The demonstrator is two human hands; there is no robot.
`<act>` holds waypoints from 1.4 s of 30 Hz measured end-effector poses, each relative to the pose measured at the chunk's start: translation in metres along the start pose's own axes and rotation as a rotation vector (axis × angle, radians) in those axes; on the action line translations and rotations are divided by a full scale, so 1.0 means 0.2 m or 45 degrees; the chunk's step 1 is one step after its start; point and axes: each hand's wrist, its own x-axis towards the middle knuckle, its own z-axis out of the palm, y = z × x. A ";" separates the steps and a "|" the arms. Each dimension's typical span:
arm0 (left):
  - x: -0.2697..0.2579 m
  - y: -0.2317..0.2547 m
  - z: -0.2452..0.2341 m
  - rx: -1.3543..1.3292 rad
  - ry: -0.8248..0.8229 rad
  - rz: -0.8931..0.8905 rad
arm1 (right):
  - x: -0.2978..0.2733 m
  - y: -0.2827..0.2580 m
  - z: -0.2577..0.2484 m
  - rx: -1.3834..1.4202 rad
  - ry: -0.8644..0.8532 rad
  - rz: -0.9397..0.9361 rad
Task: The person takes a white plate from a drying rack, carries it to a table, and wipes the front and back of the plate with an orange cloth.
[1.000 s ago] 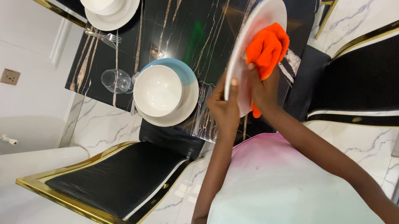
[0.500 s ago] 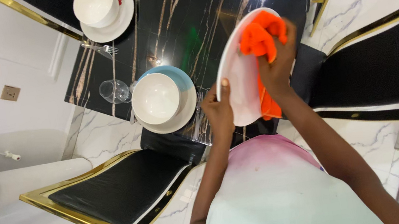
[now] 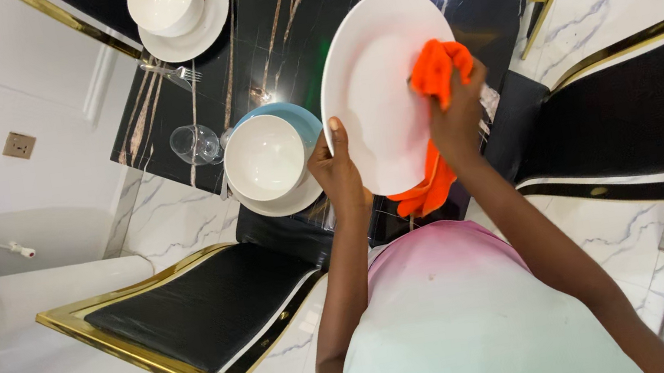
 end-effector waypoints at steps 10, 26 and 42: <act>0.04 -0.06 0.02 0.099 0.001 0.097 | -0.13 -0.19 0.03 -0.004 -0.309 -0.061; 0.01 -0.08 0.02 0.184 0.081 -0.006 | -0.20 -0.12 -0.05 -0.203 -0.234 -0.221; 0.04 -0.06 -0.01 0.013 0.073 0.027 | -0.16 -0.01 0.00 -0.139 -0.050 -0.191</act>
